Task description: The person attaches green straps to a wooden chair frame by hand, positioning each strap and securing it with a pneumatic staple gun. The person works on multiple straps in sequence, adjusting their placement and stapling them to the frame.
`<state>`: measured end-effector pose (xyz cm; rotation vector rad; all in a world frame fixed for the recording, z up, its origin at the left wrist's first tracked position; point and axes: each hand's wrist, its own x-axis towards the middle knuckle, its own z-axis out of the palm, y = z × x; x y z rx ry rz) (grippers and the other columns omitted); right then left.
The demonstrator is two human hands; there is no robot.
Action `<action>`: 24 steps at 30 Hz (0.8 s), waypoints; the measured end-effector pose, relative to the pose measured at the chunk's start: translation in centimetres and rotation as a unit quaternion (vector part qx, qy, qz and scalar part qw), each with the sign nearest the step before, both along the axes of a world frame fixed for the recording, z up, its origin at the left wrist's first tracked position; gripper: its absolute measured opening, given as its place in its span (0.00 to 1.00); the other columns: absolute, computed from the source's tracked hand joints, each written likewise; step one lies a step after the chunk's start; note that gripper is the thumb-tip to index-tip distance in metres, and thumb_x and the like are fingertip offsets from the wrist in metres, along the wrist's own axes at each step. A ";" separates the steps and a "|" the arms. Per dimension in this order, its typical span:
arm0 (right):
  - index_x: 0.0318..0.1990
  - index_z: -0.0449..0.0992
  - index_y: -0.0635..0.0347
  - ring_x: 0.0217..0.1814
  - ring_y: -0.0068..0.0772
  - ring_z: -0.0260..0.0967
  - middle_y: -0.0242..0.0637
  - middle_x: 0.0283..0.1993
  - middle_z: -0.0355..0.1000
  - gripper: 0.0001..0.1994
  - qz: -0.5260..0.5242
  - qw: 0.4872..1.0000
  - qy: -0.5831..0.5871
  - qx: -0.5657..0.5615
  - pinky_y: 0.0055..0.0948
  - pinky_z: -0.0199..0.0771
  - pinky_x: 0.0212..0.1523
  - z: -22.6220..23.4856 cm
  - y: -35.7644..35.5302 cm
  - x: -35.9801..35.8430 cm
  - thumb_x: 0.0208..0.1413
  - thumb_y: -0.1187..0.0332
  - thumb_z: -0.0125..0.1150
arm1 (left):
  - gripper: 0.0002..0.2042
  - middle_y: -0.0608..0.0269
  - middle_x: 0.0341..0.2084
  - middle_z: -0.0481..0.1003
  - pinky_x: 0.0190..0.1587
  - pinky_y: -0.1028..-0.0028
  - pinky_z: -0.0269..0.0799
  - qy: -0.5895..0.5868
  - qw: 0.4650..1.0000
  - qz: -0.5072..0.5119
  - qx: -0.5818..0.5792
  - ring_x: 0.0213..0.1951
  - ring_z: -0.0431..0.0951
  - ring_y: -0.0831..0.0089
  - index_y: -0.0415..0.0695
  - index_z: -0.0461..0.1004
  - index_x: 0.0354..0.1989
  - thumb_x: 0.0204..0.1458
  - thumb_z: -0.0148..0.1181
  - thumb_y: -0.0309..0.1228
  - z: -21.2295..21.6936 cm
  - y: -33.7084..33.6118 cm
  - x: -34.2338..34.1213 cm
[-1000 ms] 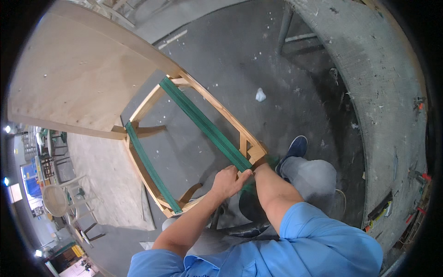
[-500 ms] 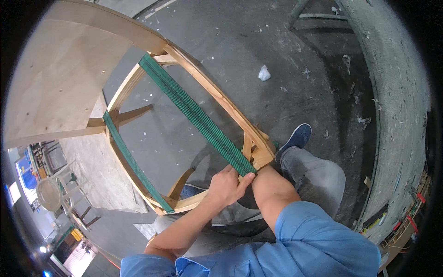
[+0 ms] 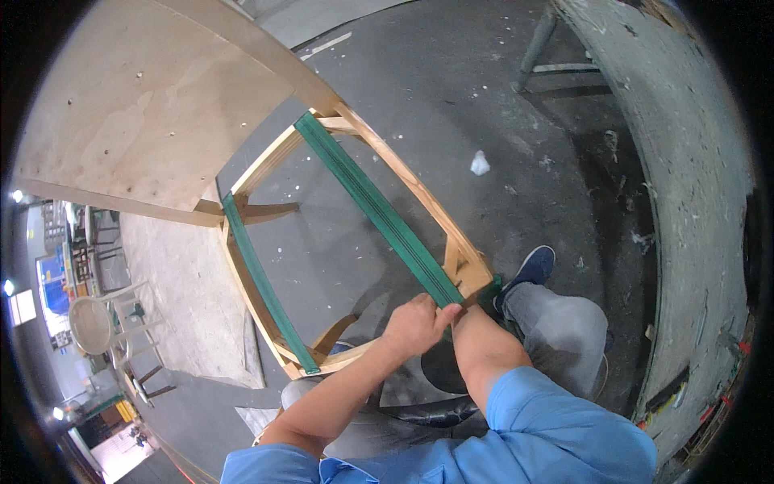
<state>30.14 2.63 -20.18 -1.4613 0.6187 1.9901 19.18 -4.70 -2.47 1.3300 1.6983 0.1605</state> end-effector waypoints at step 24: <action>0.57 0.73 0.52 0.48 0.38 0.74 0.40 0.53 0.75 0.17 0.006 1.000 -0.007 0.012 0.44 0.70 0.40 -1.3 -0.2 0.0 0.67 0.58 0.47 | 0.24 0.37 0.36 0.77 0.45 0.46 0.74 -0.006 1.000 -0.008 -0.002 0.41 0.78 0.36 0.41 0.76 0.44 0.68 0.47 0.52 0.3 0.3 0.0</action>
